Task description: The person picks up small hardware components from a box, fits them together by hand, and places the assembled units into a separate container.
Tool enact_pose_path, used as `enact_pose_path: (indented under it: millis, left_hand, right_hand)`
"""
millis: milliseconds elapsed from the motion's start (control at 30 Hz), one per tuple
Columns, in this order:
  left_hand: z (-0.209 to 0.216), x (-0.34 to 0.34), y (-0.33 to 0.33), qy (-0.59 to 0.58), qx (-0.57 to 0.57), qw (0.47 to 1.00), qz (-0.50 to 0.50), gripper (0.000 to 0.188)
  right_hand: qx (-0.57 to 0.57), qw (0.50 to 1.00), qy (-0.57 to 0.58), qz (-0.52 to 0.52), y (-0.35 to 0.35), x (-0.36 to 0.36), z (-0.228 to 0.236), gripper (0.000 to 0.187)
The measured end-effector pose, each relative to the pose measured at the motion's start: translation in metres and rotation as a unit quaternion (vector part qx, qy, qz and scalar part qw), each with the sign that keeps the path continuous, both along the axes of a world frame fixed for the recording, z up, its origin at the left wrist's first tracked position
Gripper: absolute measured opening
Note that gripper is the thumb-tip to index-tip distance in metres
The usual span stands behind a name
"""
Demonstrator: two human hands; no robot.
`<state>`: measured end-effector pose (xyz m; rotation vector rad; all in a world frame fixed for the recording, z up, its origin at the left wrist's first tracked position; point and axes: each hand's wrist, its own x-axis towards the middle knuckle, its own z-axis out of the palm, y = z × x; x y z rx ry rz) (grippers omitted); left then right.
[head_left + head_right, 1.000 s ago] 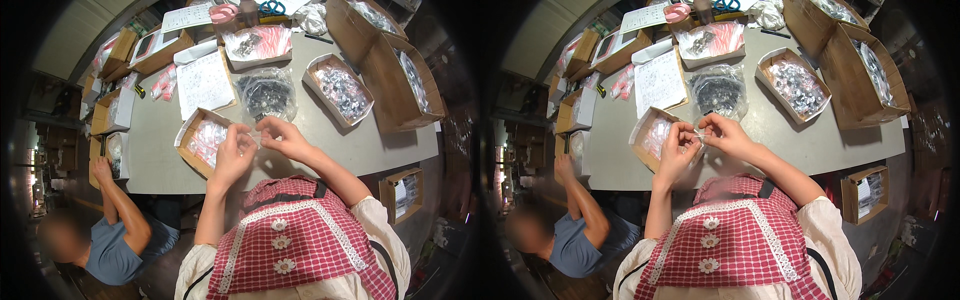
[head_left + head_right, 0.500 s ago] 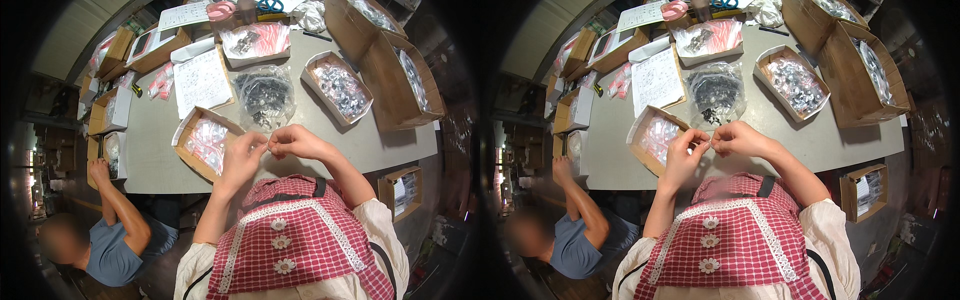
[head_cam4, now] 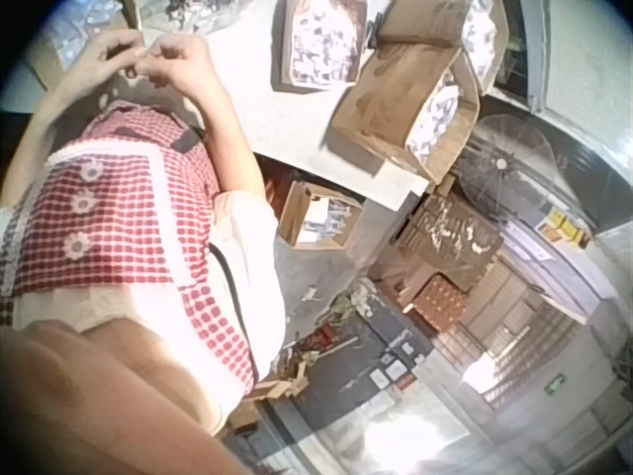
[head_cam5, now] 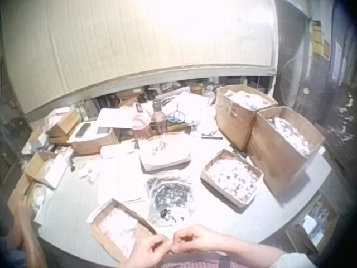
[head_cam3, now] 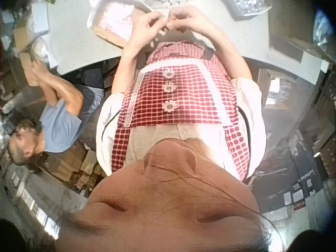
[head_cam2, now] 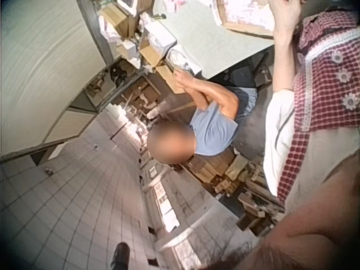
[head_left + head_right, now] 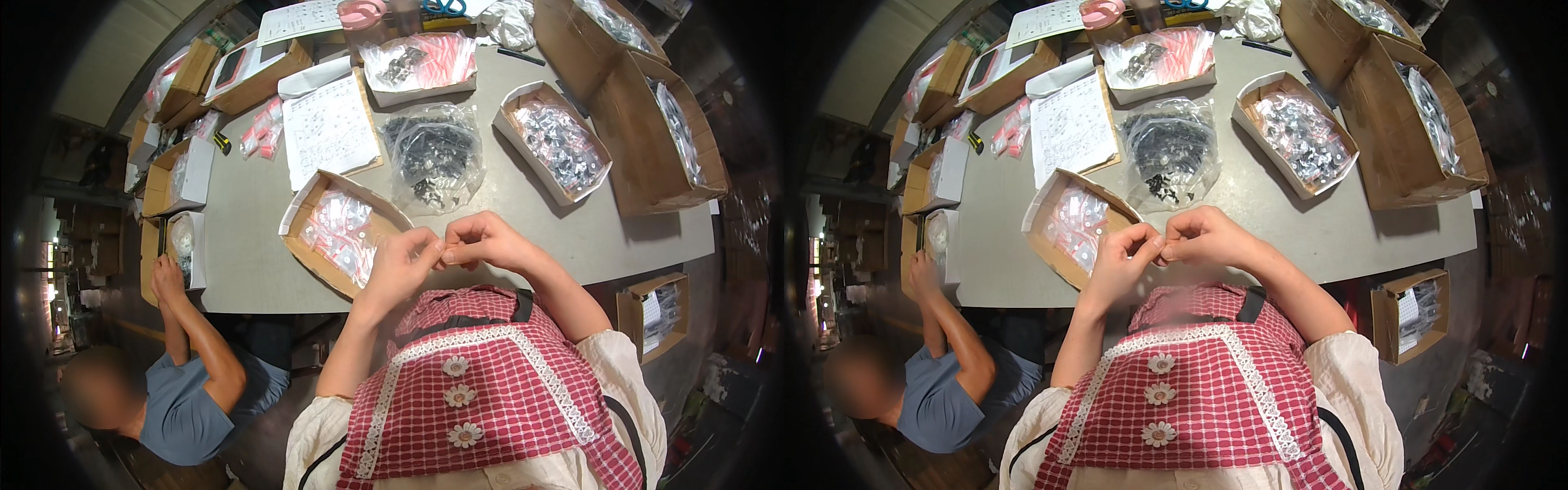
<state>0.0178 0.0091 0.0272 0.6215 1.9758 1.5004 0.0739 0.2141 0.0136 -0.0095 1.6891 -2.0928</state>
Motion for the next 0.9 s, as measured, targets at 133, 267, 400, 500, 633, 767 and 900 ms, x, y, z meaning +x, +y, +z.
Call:
enact_pose_path:
  millis: [133,267,400,500,633,767,900]
  left_hand:
    - [-0.007,0.013,0.003,-0.056,0.029,0.997,0.041,0.017]
    - [-0.012,0.024,0.012,0.18,-0.069,0.979,0.068,0.01]
    - [-0.019,0.023,0.019,0.385,-0.081,0.913,0.106,0.015]
    - [-0.016,0.016,0.022,0.41,-0.01,0.906,0.102,0.024]
    - [-0.028,0.014,0.012,0.349,-0.011,0.935,0.06,0.029]
    - [-0.036,0.015,0.007,0.314,-0.035,0.944,0.094,0.036]
    - [-0.035,0.013,0.007,0.386,-0.044,0.917,0.088,0.04]
  right_hand:
    - [-0.062,0.995,-0.083,-0.009,0.0,0.006,0.002,0.02]
    - [0.208,0.96,0.138,-0.125,-0.008,0.014,-0.028,0.016]
    - [0.342,0.892,0.205,-0.213,-0.015,0.008,-0.027,0.017]
    - [0.212,0.958,0.071,-0.182,-0.009,0.008,-0.032,0.016]
    - [0.046,0.992,-0.014,-0.114,-0.005,0.003,-0.028,0.019]
    - [0.191,0.967,0.028,-0.166,0.009,-0.012,-0.04,0.024]
    - [0.5,0.811,0.242,-0.184,0.016,-0.034,-0.068,0.021]
